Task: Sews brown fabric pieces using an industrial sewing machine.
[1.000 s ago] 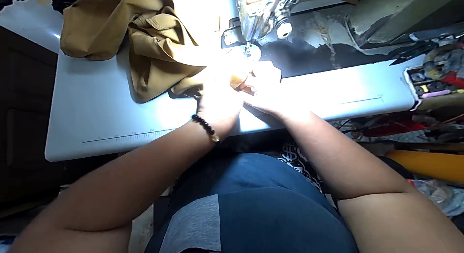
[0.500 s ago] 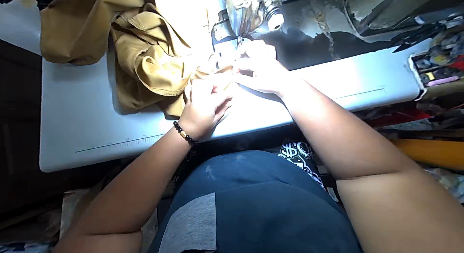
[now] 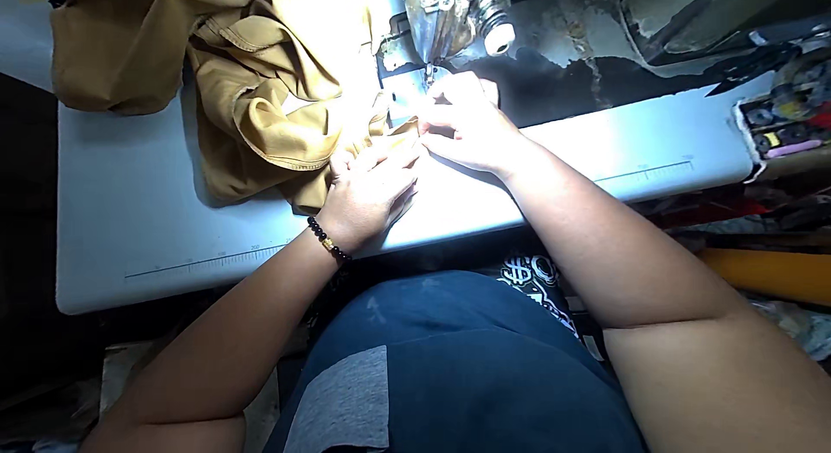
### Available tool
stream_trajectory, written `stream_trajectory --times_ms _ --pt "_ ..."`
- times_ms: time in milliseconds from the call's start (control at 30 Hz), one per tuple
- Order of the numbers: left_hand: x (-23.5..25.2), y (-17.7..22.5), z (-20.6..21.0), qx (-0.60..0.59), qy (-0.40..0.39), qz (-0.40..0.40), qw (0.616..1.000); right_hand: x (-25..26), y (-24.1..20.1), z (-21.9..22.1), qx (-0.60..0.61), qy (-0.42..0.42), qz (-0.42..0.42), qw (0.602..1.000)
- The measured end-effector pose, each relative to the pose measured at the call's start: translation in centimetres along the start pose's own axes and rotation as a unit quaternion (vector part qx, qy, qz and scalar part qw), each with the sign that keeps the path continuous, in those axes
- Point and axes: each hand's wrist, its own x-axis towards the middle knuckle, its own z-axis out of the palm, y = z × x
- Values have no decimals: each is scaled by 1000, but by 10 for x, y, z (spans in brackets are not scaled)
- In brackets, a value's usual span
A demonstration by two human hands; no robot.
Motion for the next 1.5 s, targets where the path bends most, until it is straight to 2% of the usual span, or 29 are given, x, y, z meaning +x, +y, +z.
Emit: stream_trajectory --times_ms 167,267,333,433,500,667,733,933,1133,1300,1500 --pt "5 3 -4 -15 -54 -34 998 0 0 0 13 11 15 1000" --pt "13 10 -8 -20 -94 -62 993 0 7 -5 95 79 23 992" --pt "24 16 -9 -5 -110 -84 990 -2 9 -15 172 133 67 974" --pt "45 13 -1 17 -94 -109 989 -2 12 -21 234 185 162 941" --pt "61 10 3 22 -81 -130 988 -2 12 -20 212 189 171 943" --pt "91 -4 17 -24 -51 -189 980 -6 11 -15 84 151 125 977" --pt "97 -8 21 -44 -24 -197 979 -6 14 -13 58 146 106 982" --pt "117 -6 20 -72 -16 -295 953 -2 18 -13 0 102 104 989" --pt "120 -7 20 -83 -45 -298 950 -1 17 -14 -14 59 123 991" --pt "118 -2 20 -71 -43 -306 948 -1 17 -10 -23 67 129 989" --pt "116 0 23 -49 -37 -305 950 3 3 -11 -98 37 166 981"
